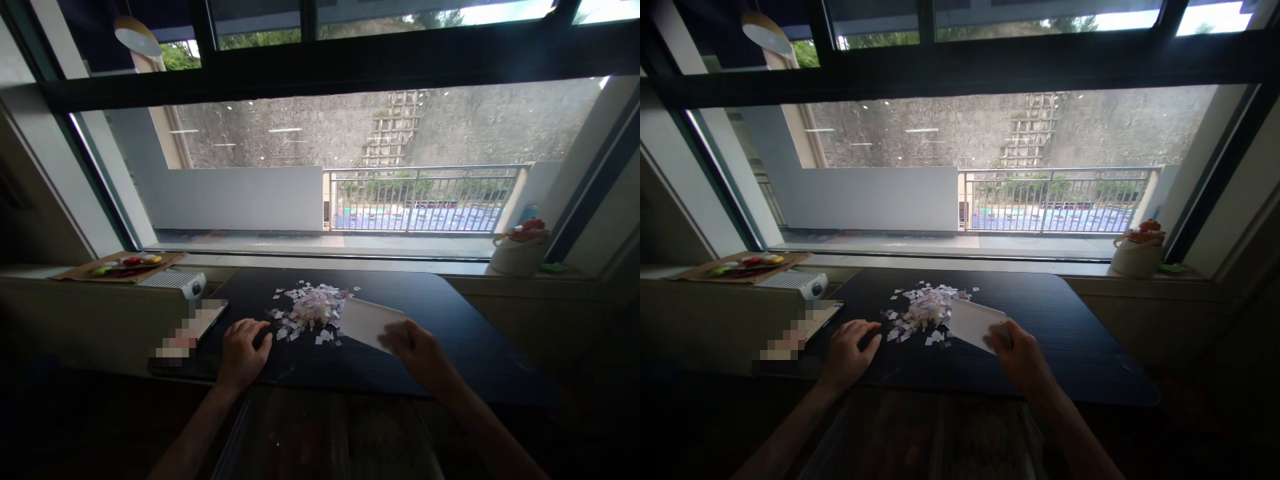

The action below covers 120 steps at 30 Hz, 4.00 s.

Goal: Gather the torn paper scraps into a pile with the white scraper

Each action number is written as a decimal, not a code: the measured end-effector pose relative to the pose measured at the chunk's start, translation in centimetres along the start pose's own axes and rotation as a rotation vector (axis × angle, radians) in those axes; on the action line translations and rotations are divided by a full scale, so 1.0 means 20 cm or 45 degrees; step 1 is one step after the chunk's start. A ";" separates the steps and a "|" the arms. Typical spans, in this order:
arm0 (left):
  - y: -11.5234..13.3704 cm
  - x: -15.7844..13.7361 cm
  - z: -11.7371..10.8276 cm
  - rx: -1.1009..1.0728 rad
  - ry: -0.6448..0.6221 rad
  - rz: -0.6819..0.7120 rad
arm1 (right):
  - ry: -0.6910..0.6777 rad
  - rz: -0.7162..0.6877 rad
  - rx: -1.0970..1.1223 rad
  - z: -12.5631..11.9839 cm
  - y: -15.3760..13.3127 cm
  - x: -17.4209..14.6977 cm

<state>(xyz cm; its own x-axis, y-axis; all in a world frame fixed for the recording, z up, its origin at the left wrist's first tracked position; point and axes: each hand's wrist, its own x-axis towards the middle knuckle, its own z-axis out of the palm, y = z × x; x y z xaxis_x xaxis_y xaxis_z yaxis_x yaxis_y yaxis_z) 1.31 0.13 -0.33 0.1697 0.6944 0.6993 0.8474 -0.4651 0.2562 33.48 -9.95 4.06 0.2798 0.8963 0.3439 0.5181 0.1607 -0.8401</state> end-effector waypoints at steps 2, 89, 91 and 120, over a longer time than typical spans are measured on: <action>0.00 0.00 0.00 0.003 -0.002 -0.015 | -0.099 -0.041 0.041 0.06 -0.03 0.02; -0.02 -0.01 0.02 -0.010 0.005 -0.007 | -0.121 0.087 0.173 0.02 0.09 0.01; -0.01 -0.01 0.02 -0.028 0.004 -0.024 | -0.171 0.096 0.198 0.04 0.10 0.00; 0.03 -0.01 0.00 -0.028 -0.010 -0.070 | -0.573 0.324 0.522 0.15 0.01 -0.10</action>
<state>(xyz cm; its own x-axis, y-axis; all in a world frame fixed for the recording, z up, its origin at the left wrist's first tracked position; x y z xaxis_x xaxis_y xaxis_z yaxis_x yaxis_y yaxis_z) 1.77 -0.23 -0.42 0.1275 0.7233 0.6787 0.8441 -0.4384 0.3086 30.64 -10.55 2.02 -0.0584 0.9981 -0.0204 0.1059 -0.0141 -0.9943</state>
